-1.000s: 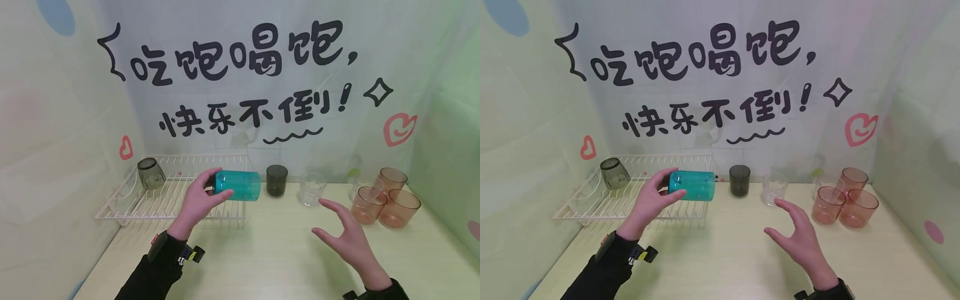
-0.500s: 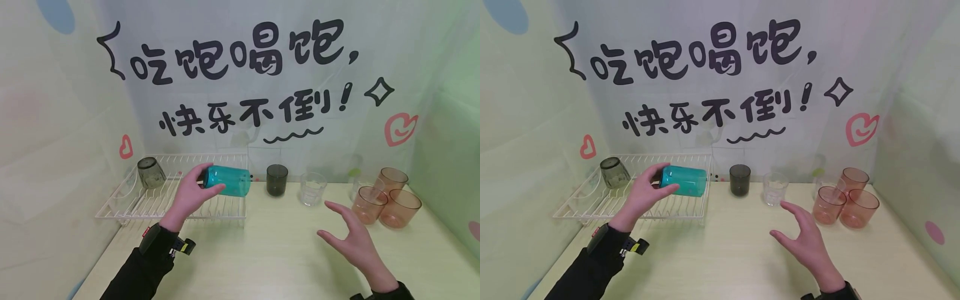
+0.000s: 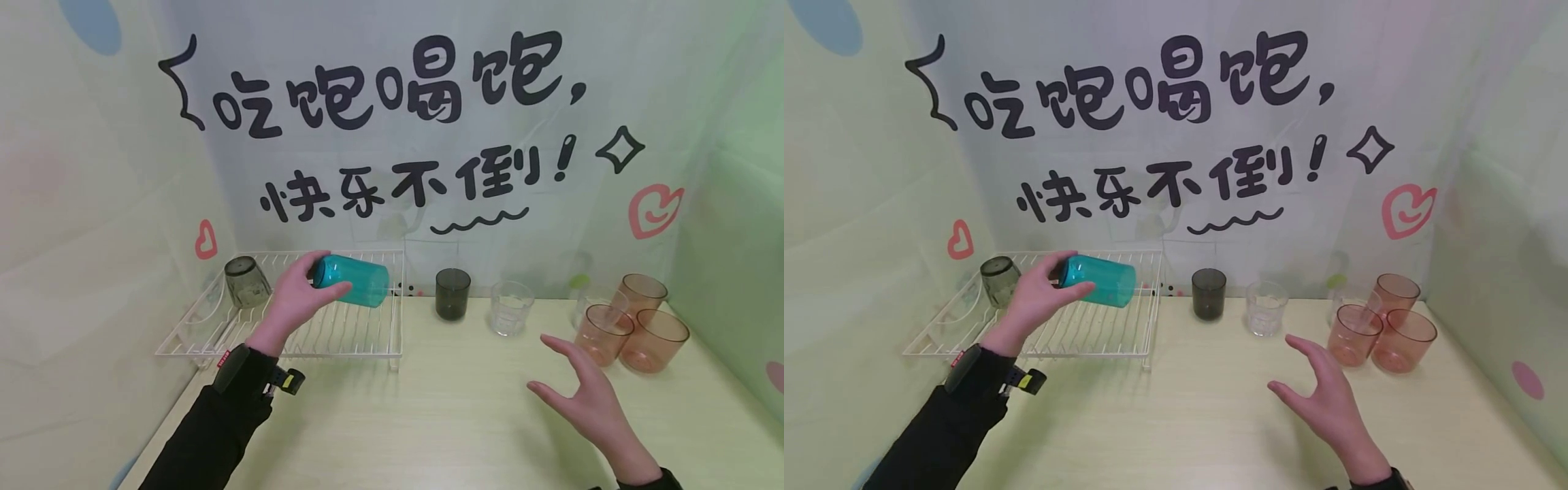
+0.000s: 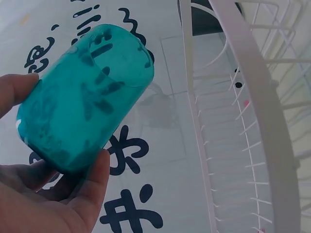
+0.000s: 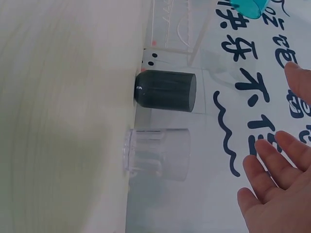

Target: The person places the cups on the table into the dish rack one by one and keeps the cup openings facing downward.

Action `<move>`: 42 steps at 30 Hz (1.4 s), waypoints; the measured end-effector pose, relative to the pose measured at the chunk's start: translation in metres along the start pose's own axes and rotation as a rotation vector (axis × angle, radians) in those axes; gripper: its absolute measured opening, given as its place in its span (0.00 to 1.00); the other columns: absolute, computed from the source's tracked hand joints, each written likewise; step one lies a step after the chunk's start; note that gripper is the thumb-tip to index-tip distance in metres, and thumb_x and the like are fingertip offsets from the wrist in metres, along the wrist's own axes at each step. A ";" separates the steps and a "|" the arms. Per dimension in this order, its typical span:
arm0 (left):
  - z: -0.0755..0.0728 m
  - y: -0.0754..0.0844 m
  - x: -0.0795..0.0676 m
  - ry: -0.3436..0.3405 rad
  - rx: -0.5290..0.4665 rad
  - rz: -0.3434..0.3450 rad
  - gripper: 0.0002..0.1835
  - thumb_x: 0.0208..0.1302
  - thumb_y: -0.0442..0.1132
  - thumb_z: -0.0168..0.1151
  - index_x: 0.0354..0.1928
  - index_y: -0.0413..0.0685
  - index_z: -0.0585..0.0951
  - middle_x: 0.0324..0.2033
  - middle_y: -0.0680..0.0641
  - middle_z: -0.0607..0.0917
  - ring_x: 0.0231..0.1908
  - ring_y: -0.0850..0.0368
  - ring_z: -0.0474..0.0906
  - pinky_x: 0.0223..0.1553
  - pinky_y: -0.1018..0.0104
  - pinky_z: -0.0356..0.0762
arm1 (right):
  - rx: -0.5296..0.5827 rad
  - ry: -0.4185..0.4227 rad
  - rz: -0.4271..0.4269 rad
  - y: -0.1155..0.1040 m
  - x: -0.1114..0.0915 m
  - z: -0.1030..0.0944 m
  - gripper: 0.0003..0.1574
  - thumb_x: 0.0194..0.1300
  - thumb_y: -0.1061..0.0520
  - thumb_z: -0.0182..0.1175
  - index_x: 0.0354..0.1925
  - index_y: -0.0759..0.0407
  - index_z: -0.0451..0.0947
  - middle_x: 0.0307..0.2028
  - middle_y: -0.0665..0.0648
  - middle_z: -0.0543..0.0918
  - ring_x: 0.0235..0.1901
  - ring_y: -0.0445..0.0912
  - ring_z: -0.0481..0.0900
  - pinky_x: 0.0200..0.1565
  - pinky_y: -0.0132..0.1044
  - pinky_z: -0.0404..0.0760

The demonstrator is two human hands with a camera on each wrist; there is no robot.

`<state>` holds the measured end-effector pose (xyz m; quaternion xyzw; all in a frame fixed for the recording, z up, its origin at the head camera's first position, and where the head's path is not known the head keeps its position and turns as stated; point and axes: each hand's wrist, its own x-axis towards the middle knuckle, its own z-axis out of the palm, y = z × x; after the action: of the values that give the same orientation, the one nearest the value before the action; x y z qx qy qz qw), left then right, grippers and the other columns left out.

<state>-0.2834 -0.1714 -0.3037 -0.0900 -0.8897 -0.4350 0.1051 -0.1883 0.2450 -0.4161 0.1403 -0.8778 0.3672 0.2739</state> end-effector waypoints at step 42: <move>-0.043 -0.058 0.057 0.095 0.292 -0.099 0.38 0.53 0.54 0.63 0.60 0.39 0.65 0.53 0.37 0.72 0.48 0.41 0.69 0.49 0.47 0.71 | -0.087 0.026 0.035 0.022 -0.017 -0.008 0.43 0.42 0.51 0.72 0.58 0.54 0.71 0.54 0.56 0.75 0.54 0.29 0.61 0.51 0.20 0.54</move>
<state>-0.3482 -0.2368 -0.3065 -0.0090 -0.9409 -0.3092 0.1377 -0.1818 0.2672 -0.4337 0.1080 -0.8916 0.3350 0.2847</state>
